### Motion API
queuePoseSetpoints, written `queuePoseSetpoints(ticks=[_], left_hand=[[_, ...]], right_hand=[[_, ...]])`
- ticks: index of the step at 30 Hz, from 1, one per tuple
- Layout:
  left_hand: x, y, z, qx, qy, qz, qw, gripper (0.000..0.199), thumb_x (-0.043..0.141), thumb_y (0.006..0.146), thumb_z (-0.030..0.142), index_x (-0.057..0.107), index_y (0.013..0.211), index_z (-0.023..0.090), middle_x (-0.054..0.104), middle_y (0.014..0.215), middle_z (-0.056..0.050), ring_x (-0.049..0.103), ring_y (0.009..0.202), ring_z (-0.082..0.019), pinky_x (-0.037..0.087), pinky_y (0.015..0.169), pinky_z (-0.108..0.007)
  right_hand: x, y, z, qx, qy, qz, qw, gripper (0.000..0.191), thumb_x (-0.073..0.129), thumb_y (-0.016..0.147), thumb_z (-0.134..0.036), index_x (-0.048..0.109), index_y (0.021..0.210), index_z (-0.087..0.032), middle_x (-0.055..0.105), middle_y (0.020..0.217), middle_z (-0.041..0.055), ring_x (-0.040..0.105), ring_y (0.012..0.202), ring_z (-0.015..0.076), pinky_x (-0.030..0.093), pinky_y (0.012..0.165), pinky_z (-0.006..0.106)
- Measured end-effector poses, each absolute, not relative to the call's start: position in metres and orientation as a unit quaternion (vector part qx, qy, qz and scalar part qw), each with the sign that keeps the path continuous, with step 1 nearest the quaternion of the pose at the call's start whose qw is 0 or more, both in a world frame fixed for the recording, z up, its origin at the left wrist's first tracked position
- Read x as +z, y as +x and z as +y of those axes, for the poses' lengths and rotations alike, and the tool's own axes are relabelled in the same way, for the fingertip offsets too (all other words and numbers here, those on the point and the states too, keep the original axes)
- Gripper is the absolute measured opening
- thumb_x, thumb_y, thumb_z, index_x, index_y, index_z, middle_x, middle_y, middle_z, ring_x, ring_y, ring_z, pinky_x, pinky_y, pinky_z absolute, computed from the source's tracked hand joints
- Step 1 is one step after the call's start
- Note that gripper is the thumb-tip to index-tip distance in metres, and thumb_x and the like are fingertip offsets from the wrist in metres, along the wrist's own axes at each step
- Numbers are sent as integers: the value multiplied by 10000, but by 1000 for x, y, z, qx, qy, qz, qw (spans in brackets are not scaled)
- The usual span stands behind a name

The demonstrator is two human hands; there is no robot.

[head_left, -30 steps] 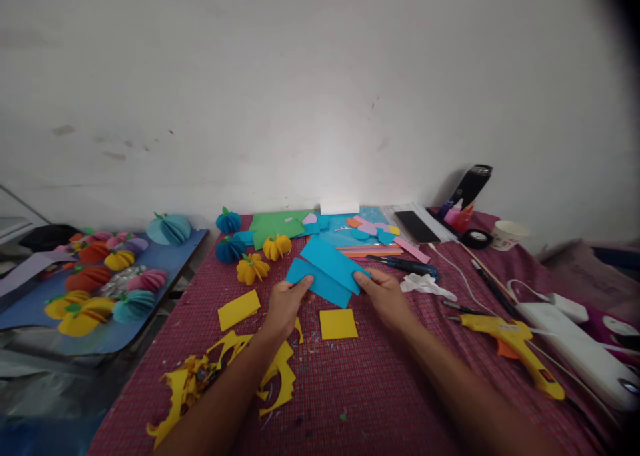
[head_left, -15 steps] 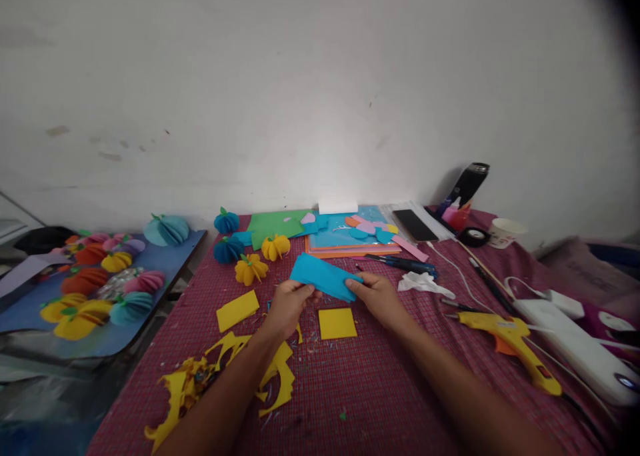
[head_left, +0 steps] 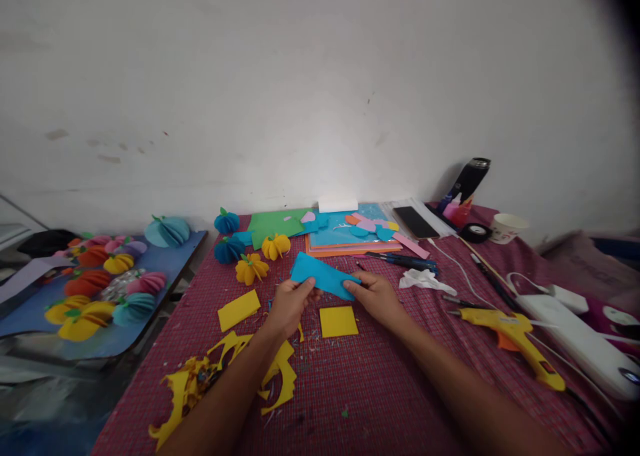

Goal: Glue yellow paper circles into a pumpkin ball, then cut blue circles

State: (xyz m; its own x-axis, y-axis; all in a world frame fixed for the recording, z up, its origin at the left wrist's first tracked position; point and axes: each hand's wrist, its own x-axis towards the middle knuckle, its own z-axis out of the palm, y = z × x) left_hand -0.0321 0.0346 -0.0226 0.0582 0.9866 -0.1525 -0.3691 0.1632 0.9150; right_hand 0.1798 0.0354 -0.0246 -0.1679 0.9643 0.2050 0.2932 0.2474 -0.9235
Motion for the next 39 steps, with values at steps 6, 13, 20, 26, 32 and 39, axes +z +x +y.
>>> queuePoseSetpoints(ticks=[6,13,20,26,32,39], left_hand=[[-21,-32,34,541,354,425,634,406,897,604,426,704,770,109,718,727,-76,670,648,-177,523,635,-296],[-22,-32,34,528,368,443,625,412,893,595,457,705,709,109,715,679,-83,657,602,-170,522,624,-301],[-25,-33,34,526,375,427,633,388,865,659,454,692,745,118,722,700,-77,665,617,-165,528,637,-292],[-28,-34,34,520,404,415,628,383,799,749,487,690,793,122,726,719,-80,661,619,-164,527,634,-293],[-26,-34,34,514,396,433,626,417,818,716,510,700,785,117,722,713,-79,665,617,-164,526,636,-287],[-28,-33,33,510,412,427,623,434,785,746,536,696,801,115,716,707,-74,659,616,-164,524,623,-282]], right_hand=[[-27,177,37,447,-453,-577,512,304,730,775,-425,612,975,-229,623,838,-5,572,741,168,463,661,273],[-19,179,34,442,-438,-618,481,298,661,844,-456,683,1027,-221,674,916,21,600,818,187,476,718,294],[-20,180,33,420,-463,-644,442,264,631,862,-436,694,747,-206,625,692,-6,540,654,158,415,608,271],[-21,180,34,422,-478,-625,451,223,675,822,-410,698,746,-202,642,705,-3,548,659,155,415,615,272],[-22,179,34,433,-480,-617,448,204,684,802,-394,689,739,-201,639,702,-1,544,653,154,416,610,276],[-22,178,34,439,-485,-610,448,223,690,782,-408,665,741,-191,624,709,-5,539,659,152,419,613,269]])
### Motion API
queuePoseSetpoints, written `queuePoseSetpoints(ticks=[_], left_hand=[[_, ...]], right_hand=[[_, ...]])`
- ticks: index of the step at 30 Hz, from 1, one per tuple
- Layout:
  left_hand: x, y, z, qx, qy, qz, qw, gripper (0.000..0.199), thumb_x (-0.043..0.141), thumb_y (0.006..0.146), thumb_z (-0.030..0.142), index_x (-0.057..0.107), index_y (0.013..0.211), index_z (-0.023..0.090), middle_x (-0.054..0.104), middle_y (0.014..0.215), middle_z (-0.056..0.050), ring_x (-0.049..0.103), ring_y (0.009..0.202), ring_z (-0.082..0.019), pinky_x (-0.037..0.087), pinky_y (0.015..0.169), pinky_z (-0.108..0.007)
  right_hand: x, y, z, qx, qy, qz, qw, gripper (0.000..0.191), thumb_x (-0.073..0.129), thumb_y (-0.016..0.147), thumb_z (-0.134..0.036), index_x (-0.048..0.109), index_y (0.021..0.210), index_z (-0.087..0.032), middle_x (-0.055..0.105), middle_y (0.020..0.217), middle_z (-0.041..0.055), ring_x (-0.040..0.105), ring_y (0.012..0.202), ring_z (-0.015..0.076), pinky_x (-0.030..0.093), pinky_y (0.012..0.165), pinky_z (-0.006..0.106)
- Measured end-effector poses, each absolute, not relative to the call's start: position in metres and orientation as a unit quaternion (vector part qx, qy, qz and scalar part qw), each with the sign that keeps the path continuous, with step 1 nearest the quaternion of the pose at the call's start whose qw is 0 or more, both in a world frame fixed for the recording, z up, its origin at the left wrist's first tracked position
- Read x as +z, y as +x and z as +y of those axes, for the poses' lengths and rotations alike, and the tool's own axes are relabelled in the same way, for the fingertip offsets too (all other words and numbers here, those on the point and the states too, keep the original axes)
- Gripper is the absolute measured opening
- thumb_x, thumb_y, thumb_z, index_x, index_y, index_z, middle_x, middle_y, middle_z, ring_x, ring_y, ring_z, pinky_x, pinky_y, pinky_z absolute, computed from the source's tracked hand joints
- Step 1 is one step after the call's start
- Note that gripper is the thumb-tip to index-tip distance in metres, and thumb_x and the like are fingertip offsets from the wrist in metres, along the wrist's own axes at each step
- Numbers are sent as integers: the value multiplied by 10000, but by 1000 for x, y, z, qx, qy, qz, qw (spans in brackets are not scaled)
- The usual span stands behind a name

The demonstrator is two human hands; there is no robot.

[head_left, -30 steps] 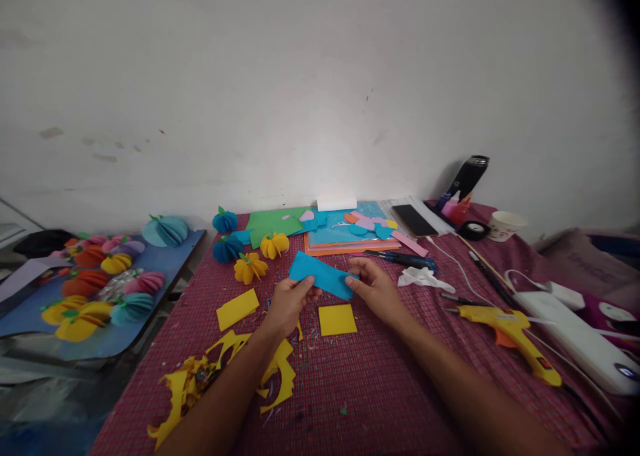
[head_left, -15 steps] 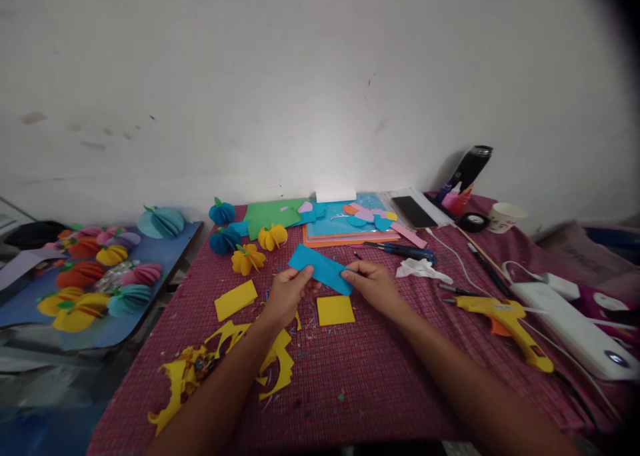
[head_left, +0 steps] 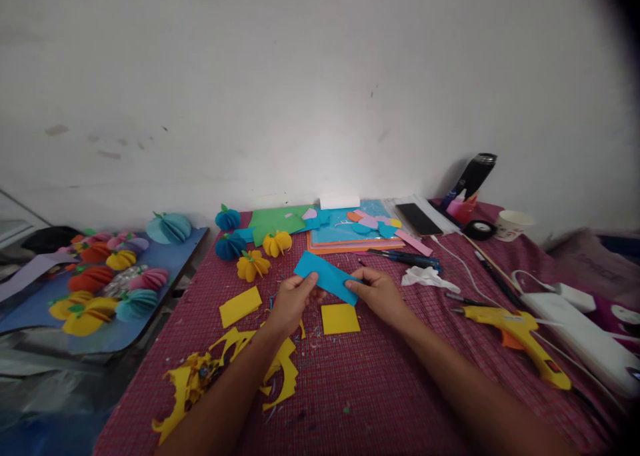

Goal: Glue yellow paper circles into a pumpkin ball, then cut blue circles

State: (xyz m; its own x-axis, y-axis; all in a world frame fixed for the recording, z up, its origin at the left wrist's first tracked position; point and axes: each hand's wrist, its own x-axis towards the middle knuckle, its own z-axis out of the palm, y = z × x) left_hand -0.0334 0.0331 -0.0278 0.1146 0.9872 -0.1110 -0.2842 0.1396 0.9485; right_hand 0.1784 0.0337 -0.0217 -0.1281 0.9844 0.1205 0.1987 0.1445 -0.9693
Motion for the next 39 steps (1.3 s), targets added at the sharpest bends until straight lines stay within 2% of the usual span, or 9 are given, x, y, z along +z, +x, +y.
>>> queuePoseSetpoints(ticks=[9,17,23,29,35,39], left_hand=[[-33,-36,35,492,445,431,612,442,720,803,560,696,795,118,728,734,-95,660,627,-170,520,638,-282],[-32,-35,34,495,440,428,615,440,748,775,551,700,788,114,717,725,-88,656,637,-171,525,645,-287],[-29,-40,38,573,408,410,581,384,779,762,493,715,881,133,696,748,-42,617,633,-137,504,618,-262],[-26,-41,40,595,391,418,563,375,795,749,474,730,878,128,669,706,-24,582,609,-125,490,589,-258],[-21,-40,39,608,331,402,600,392,842,694,466,701,856,137,665,674,-17,606,580,-126,480,552,-244],[-20,-40,39,607,308,394,618,420,864,666,461,693,873,138,694,726,-37,630,597,-135,487,565,-252]], right_hand=[[-24,178,36,449,-489,-601,445,222,699,772,-406,651,765,-189,608,719,-12,525,650,144,418,606,261],[-24,180,36,459,-480,-601,444,220,682,792,-406,693,840,-191,636,760,0,543,676,153,426,626,267],[-25,182,37,455,-487,-611,427,219,683,788,-405,724,822,-192,655,752,4,551,673,158,409,610,265],[-20,183,35,486,-481,-594,425,246,716,767,-430,703,780,-184,623,694,-8,515,622,141,390,588,261],[-21,183,35,538,-436,-548,470,290,739,777,-452,714,916,-198,649,801,-10,544,702,146,419,680,268],[-23,183,35,514,-443,-590,438,307,652,852,-486,667,779,-188,599,703,-18,510,655,142,395,646,267]])
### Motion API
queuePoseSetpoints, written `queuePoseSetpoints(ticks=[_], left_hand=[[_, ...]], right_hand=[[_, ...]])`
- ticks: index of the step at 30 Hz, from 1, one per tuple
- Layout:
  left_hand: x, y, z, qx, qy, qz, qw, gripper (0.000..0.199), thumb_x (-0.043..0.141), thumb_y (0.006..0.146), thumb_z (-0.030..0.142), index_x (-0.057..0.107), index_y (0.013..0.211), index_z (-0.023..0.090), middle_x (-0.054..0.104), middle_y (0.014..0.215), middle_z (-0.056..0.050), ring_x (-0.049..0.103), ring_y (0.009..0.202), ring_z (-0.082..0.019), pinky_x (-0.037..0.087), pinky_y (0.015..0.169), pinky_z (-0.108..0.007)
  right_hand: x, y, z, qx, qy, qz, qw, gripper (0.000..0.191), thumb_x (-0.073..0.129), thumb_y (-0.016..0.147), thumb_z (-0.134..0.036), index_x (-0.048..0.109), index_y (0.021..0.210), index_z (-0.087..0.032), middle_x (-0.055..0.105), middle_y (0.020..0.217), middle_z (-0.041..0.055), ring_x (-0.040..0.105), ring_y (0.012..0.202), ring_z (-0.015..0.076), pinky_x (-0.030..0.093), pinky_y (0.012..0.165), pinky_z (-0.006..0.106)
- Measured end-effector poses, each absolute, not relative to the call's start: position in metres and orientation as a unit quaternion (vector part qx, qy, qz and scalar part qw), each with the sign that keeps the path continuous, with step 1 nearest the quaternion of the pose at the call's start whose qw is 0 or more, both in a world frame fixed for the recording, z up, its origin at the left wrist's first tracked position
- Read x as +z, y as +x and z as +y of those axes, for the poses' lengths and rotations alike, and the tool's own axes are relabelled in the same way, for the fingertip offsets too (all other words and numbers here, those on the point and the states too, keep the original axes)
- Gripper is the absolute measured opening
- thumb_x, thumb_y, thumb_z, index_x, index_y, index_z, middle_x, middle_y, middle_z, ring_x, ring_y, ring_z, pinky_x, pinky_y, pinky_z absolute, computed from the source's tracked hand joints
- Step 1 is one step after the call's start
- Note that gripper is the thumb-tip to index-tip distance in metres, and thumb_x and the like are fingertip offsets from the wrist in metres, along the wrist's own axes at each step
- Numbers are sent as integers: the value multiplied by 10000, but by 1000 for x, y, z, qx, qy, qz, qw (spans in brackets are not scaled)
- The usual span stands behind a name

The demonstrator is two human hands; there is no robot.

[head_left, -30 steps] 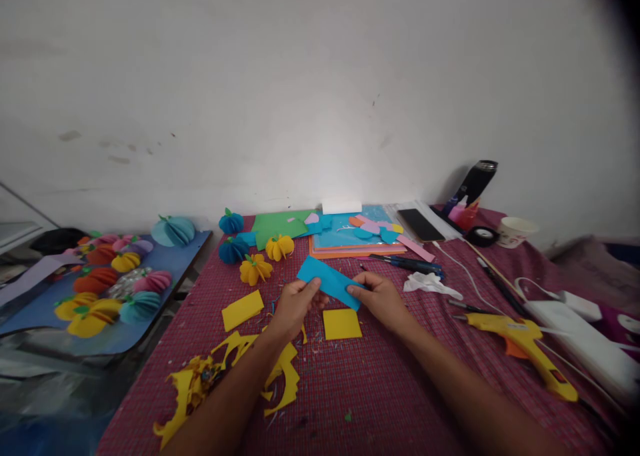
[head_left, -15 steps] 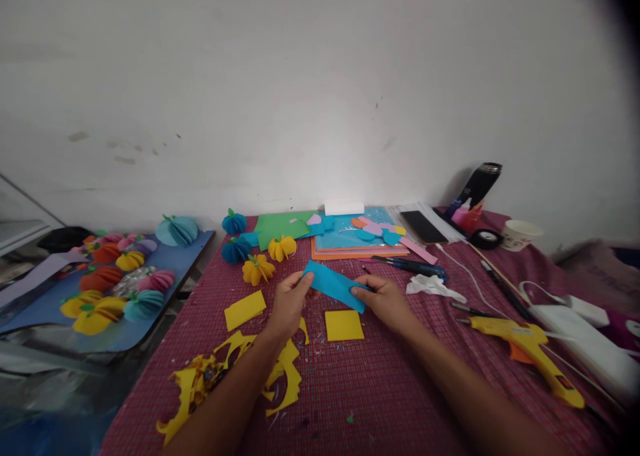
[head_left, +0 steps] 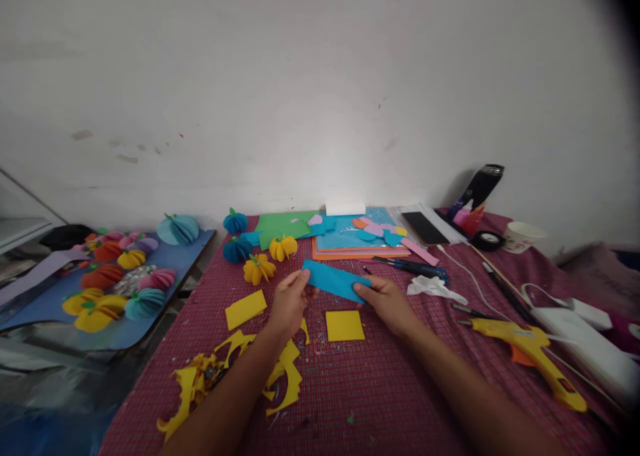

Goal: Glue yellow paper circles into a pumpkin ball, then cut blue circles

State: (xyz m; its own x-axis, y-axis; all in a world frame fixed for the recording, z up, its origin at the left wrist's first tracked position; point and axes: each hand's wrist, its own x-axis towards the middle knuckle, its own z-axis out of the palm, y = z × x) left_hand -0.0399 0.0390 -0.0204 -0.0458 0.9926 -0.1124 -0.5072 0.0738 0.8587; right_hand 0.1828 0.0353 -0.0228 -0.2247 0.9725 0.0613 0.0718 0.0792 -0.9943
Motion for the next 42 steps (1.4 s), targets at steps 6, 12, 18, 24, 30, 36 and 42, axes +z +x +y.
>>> queuePoseSetpoints(ticks=[6,12,18,24,30,36,42], left_hand=[[-26,-43,43,627,318,429,567,437,869,655,424,754,980,155,738,875,-61,651,730,-153,512,684,-274],[-23,-47,44,636,332,454,529,391,840,675,445,776,932,157,735,906,-60,626,775,-153,483,681,-256],[-26,-46,44,649,328,447,522,339,809,712,441,764,898,161,727,897,-48,610,781,-149,471,687,-242],[-33,-47,44,638,366,477,482,361,761,764,474,753,940,159,713,901,-38,604,786,-151,481,733,-256],[-33,-48,44,632,382,483,470,373,719,793,515,713,913,162,662,797,-4,553,688,-130,454,659,-239],[-26,-46,37,581,461,538,400,327,639,861,502,699,853,181,561,665,27,446,589,-117,348,547,-217],[-24,-48,36,596,466,528,385,302,656,855,482,701,859,184,605,705,8,487,617,-133,368,582,-222]], right_hand=[[-22,186,38,372,-470,-688,408,266,556,914,-417,665,799,-203,606,708,-8,534,677,164,397,652,281],[-19,186,36,348,-476,-700,404,263,550,921,-417,681,813,-215,608,699,-6,548,669,172,397,631,283],[-21,185,34,409,-501,-629,431,326,582,897,-505,606,746,-218,525,594,-31,467,547,146,339,520,267],[-17,185,34,442,-504,-599,439,372,601,875,-537,557,700,-212,539,596,-33,456,531,126,334,511,256],[-21,185,34,470,-480,-610,421,372,582,881,-537,538,704,-212,564,616,-26,498,562,132,373,542,255],[-20,187,35,457,-489,-583,460,364,588,885,-539,542,717,-219,524,591,-32,450,523,129,334,507,260],[-20,187,35,447,-496,-580,467,383,599,876,-551,545,691,-220,543,586,-26,457,527,134,339,514,265]])
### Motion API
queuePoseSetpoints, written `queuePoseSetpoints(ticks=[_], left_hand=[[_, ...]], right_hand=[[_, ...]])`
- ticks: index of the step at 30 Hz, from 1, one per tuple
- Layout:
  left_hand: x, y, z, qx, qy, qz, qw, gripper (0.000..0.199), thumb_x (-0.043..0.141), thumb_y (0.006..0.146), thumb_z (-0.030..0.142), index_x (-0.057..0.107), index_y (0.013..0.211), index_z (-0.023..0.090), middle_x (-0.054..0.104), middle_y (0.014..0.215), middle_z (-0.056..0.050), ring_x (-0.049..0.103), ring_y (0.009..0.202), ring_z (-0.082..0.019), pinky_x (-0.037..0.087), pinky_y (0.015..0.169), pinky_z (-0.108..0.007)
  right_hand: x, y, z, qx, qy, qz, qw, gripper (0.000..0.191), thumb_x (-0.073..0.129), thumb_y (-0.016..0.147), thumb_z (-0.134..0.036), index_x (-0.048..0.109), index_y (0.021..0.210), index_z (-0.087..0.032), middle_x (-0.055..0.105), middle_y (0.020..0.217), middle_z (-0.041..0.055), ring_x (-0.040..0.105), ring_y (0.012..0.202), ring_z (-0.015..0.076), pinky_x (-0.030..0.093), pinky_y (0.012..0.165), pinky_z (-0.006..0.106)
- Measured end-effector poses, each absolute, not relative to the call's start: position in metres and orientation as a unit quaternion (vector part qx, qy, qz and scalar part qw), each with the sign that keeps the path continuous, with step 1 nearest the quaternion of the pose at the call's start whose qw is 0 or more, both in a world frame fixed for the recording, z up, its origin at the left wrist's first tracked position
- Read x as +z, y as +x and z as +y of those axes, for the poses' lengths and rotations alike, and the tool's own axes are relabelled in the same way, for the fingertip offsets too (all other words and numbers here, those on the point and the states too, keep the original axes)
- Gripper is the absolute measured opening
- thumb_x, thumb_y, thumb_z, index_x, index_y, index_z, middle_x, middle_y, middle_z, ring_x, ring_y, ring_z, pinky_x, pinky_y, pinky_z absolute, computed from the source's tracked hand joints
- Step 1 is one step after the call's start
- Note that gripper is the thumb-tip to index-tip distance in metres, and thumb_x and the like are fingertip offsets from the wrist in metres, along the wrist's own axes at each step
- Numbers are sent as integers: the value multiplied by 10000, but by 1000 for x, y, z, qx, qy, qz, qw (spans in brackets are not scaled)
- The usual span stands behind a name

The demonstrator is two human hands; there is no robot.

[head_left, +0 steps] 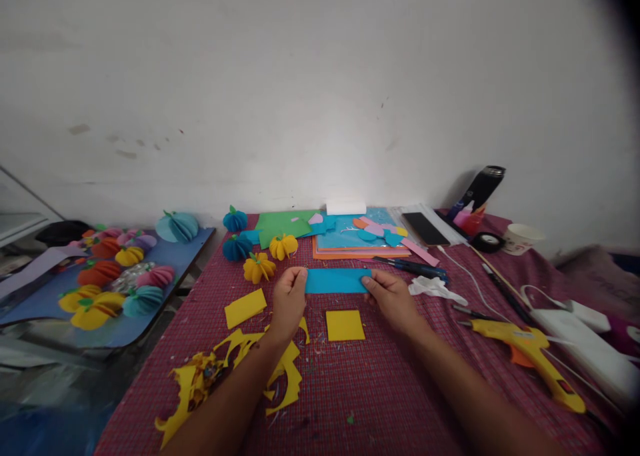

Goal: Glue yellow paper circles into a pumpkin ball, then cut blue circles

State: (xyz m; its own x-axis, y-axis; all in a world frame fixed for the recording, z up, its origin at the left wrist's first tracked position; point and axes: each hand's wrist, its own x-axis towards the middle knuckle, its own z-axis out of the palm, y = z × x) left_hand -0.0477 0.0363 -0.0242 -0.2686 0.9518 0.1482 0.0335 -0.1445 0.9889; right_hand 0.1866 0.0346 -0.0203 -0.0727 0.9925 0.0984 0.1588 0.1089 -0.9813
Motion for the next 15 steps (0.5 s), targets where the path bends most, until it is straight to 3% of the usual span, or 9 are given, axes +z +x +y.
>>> queuePoseSetpoints(ticks=[6,15], left_hand=[[-24,-44,37,596,448,508,430,300,621,878,491,653,904,194,590,681,19,518,582,-122,404,569,-226],[-13,-39,30,588,455,491,454,315,618,872,502,585,788,200,566,623,30,510,561,-110,383,554,-221]], right_hand=[[-21,191,42,454,-492,-537,513,375,649,842,-526,540,659,-218,548,563,-17,468,523,138,350,524,272],[-23,198,59,488,-503,-425,573,366,765,713,-512,563,710,-206,608,617,2,483,476,118,414,477,274]])
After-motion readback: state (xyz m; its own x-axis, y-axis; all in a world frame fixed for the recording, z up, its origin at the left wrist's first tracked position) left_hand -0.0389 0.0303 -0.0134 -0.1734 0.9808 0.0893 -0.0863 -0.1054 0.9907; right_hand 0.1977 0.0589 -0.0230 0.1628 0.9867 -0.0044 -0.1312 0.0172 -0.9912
